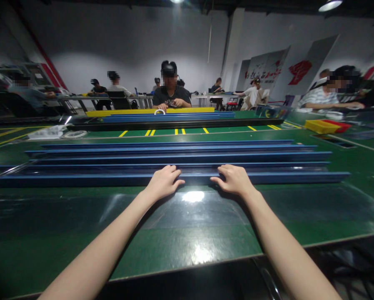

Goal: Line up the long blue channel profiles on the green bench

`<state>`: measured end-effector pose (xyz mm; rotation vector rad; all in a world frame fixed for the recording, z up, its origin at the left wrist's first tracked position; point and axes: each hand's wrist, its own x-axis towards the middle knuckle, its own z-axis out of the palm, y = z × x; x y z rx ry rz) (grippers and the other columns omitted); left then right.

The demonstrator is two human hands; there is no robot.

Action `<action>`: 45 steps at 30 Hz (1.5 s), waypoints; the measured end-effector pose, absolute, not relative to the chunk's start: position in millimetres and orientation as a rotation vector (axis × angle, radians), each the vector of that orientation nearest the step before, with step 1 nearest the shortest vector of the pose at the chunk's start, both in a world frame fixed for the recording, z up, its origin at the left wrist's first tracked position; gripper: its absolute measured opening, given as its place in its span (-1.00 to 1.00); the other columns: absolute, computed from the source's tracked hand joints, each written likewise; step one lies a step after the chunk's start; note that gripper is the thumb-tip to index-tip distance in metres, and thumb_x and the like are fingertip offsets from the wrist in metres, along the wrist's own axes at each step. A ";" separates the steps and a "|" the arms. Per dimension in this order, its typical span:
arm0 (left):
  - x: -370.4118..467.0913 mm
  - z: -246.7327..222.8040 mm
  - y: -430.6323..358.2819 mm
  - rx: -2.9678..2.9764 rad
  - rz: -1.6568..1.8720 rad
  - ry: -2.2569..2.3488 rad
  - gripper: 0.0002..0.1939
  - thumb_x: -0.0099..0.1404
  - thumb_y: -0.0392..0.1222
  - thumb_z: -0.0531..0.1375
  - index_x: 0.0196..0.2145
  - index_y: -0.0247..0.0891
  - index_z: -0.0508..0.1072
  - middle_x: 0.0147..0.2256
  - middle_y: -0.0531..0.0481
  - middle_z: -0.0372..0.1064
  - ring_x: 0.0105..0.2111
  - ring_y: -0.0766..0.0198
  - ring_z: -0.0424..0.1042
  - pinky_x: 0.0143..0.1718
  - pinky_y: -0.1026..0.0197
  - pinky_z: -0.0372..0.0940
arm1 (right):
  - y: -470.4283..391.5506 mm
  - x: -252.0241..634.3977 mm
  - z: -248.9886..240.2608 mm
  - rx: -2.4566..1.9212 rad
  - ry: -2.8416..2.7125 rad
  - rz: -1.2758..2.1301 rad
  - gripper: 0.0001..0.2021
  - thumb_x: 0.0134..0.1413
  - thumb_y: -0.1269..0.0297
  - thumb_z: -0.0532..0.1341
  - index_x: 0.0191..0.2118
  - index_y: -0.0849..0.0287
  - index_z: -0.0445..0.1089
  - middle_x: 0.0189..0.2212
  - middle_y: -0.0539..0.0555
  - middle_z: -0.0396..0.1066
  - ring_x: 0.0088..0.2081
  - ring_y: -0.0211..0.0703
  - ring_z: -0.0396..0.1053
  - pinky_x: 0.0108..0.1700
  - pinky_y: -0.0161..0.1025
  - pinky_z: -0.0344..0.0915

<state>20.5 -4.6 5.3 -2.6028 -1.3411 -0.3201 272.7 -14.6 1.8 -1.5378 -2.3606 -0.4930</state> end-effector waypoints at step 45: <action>9.5 7.6 -0.8 -2.521 -0.363 -1.193 -0.60 0.19 0.14 0.00 -0.24 -0.26 0.26 -0.26 -0.02 0.31 -0.25 0.21 0.29 -0.30 0.23 0.16 | -8.3 255.6 3.6 -1.365 -2.473 -0.579 -0.68 0.12 0.14 -0.10 -0.50 0.18 0.23 -0.52 0.06 0.31 -0.47 -0.26 0.23 -0.47 -0.32 -0.06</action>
